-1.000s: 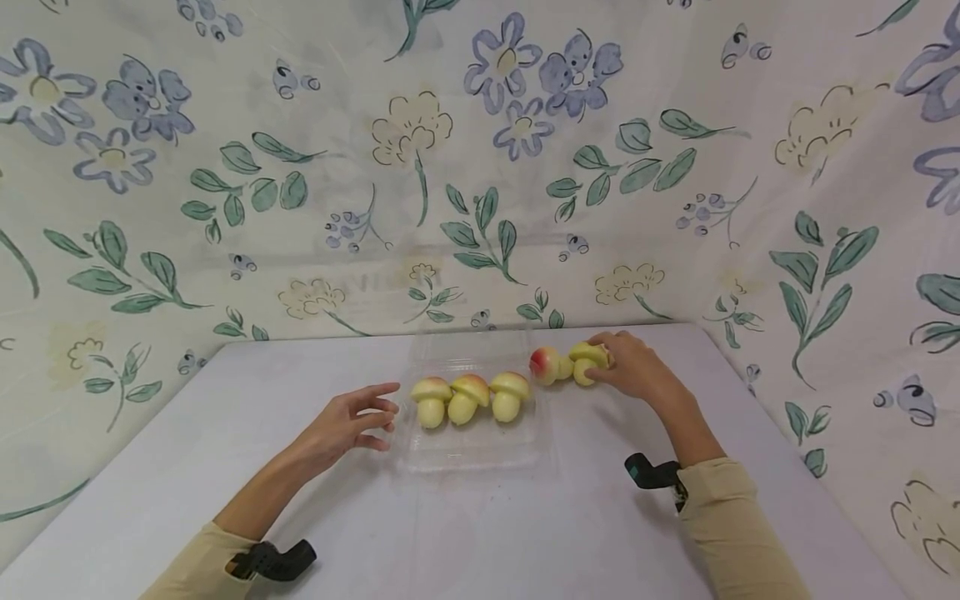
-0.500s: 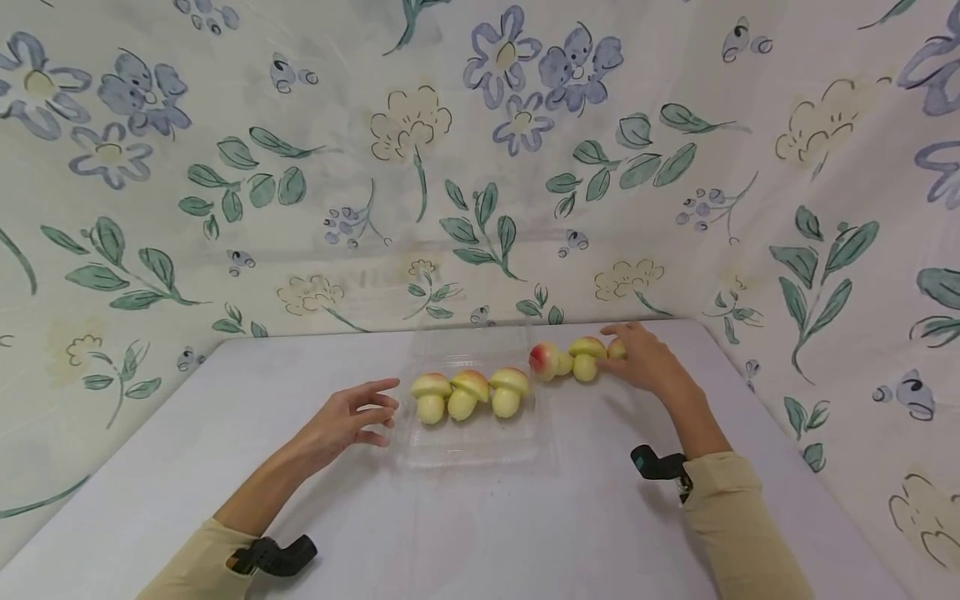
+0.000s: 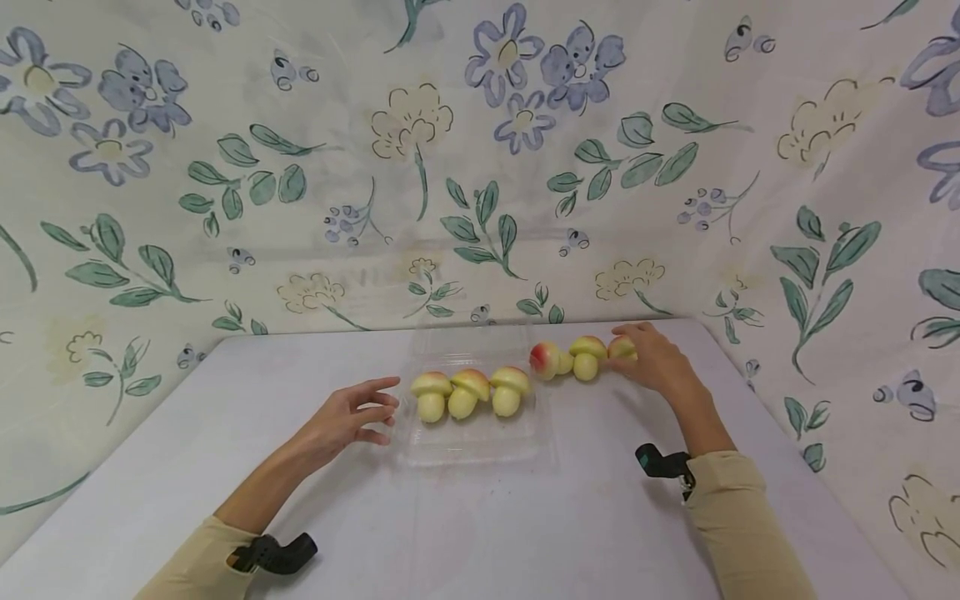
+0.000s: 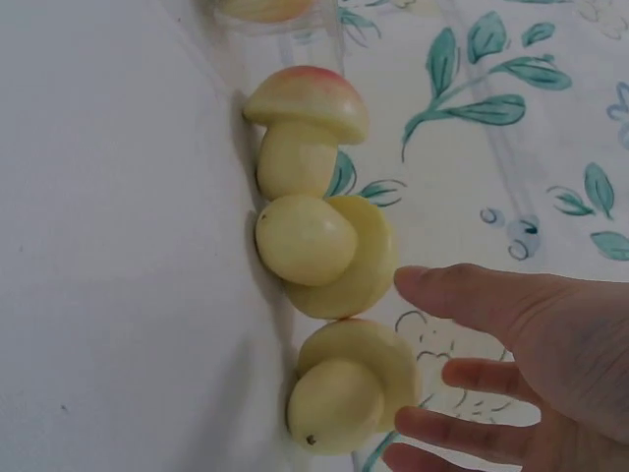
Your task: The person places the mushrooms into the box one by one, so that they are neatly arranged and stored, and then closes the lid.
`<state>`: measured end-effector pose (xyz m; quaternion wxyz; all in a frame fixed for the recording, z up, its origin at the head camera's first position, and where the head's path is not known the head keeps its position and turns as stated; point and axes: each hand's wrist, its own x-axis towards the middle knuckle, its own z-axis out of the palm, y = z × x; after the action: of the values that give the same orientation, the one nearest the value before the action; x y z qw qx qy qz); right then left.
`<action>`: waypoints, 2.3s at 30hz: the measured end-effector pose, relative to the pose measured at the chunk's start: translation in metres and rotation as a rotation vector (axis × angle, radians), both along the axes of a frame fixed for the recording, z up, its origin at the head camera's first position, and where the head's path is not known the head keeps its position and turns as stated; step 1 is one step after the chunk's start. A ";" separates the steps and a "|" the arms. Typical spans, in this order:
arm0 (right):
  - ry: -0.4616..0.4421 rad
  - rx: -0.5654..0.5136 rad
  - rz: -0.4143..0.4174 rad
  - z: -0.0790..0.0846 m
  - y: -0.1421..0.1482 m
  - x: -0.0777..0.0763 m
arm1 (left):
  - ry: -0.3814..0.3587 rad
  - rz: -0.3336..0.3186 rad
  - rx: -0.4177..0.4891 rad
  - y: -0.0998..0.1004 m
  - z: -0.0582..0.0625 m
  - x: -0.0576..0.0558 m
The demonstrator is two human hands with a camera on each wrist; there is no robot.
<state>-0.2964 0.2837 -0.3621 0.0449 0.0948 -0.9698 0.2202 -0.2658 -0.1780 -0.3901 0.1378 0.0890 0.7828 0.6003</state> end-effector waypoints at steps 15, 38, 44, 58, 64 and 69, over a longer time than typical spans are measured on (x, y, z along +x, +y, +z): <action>-0.005 0.067 -0.004 -0.018 0.005 -0.006 | -0.001 -0.007 0.008 0.000 0.000 0.000; -0.008 -0.015 -0.078 -0.022 0.009 -0.004 | 0.005 -0.002 -0.006 0.000 0.001 0.001; 0.012 -0.019 -0.073 -0.025 0.010 -0.006 | 0.013 0.004 -0.014 0.000 0.001 0.001; 0.030 -0.017 -0.041 -0.025 0.013 -0.006 | 0.007 0.003 0.000 0.000 0.000 0.001; 0.017 -0.019 -0.047 -0.025 0.013 -0.006 | 0.007 0.004 0.010 0.001 0.001 0.001; 0.013 -0.024 -0.049 -0.023 0.014 -0.005 | 0.013 -0.004 0.003 0.001 0.001 0.000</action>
<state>-0.3012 0.2975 -0.3851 0.0576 0.0717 -0.9688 0.2300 -0.2656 -0.1773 -0.3893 0.1337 0.0944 0.7828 0.6004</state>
